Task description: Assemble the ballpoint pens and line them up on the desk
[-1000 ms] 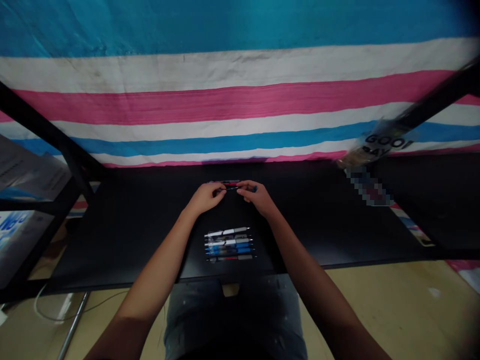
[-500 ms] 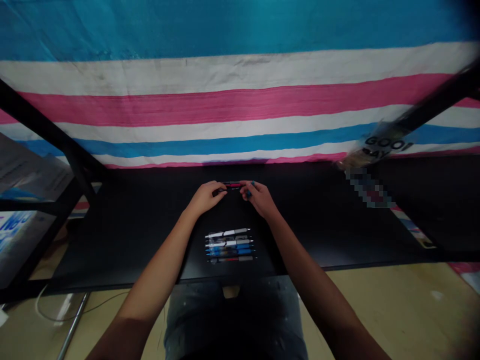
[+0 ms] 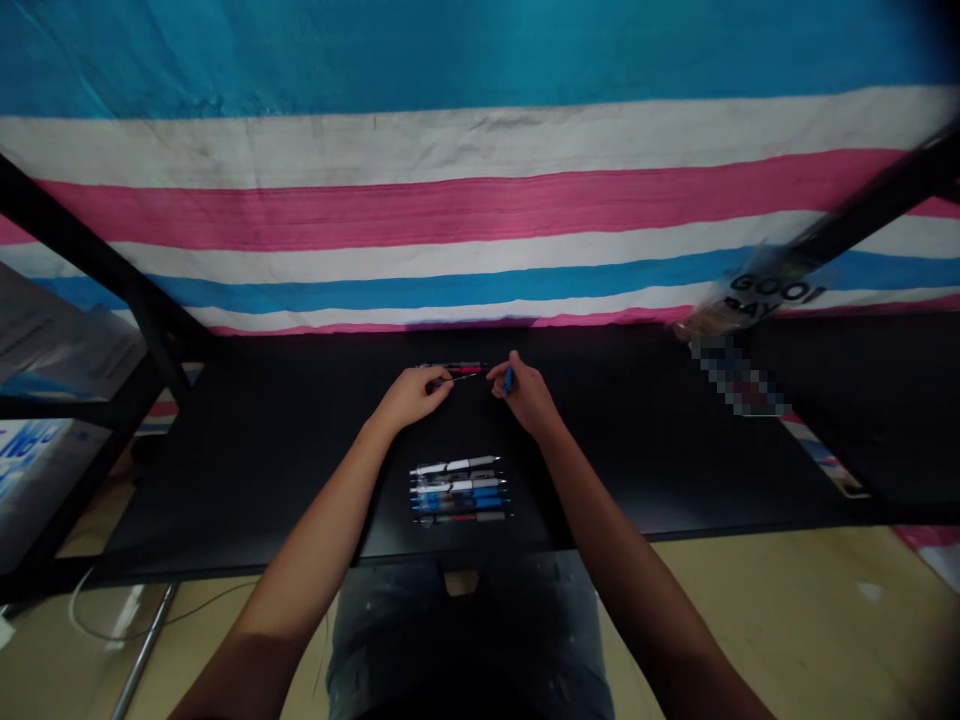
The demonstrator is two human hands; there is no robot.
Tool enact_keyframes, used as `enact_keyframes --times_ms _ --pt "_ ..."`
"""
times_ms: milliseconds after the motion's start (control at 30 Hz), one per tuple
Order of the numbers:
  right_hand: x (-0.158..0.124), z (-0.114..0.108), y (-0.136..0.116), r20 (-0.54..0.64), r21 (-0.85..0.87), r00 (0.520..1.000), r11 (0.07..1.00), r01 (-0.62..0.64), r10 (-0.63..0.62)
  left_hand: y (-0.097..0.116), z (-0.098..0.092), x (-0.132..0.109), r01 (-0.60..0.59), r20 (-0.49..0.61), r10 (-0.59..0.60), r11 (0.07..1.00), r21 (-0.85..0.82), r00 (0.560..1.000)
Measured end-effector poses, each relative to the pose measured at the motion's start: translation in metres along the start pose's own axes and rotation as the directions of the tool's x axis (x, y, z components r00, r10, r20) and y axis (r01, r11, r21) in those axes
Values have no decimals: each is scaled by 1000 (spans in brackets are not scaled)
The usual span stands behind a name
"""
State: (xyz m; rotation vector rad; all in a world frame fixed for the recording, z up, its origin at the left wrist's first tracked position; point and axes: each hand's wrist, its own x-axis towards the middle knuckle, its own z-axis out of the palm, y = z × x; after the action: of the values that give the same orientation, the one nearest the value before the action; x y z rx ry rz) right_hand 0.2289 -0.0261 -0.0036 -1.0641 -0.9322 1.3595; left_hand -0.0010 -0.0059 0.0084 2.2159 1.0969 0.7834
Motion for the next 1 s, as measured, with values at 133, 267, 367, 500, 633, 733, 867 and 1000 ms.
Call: enact_keyframes --times_ms 133,267,367,500,633,733,867,1000 --pt "-4 1 -1 22 -58 1000 998 22 -21 0 0 0 5 -13 -5 1000 11 1000" --pt "-7 4 -5 63 0 996 998 63 -63 0 0 0 3 -16 -3 1000 16 1000" --pt "-8 5 -6 57 29 996 997 71 -72 0 0 0 4 -21 -4 1000 4 1000" --pt "-7 4 -6 39 35 996 997 75 -76 0 0 0 0 -17 0 1000 -4 1000" --pt "-6 3 -3 59 18 996 998 66 -67 0 0 0 6 -7 -6 1000 4 1000" --pt "-6 2 -1 84 -10 994 998 63 -62 0 0 0 2 -7 -2 1000 5 1000" --pt "-5 2 1 94 -18 994 998 62 -60 1 0 0 -4 -6 4 1000 0 1000" --pt "-4 1 5 103 -37 994 998 50 -46 3 1 0 0 0 0 1000 -5 1000"
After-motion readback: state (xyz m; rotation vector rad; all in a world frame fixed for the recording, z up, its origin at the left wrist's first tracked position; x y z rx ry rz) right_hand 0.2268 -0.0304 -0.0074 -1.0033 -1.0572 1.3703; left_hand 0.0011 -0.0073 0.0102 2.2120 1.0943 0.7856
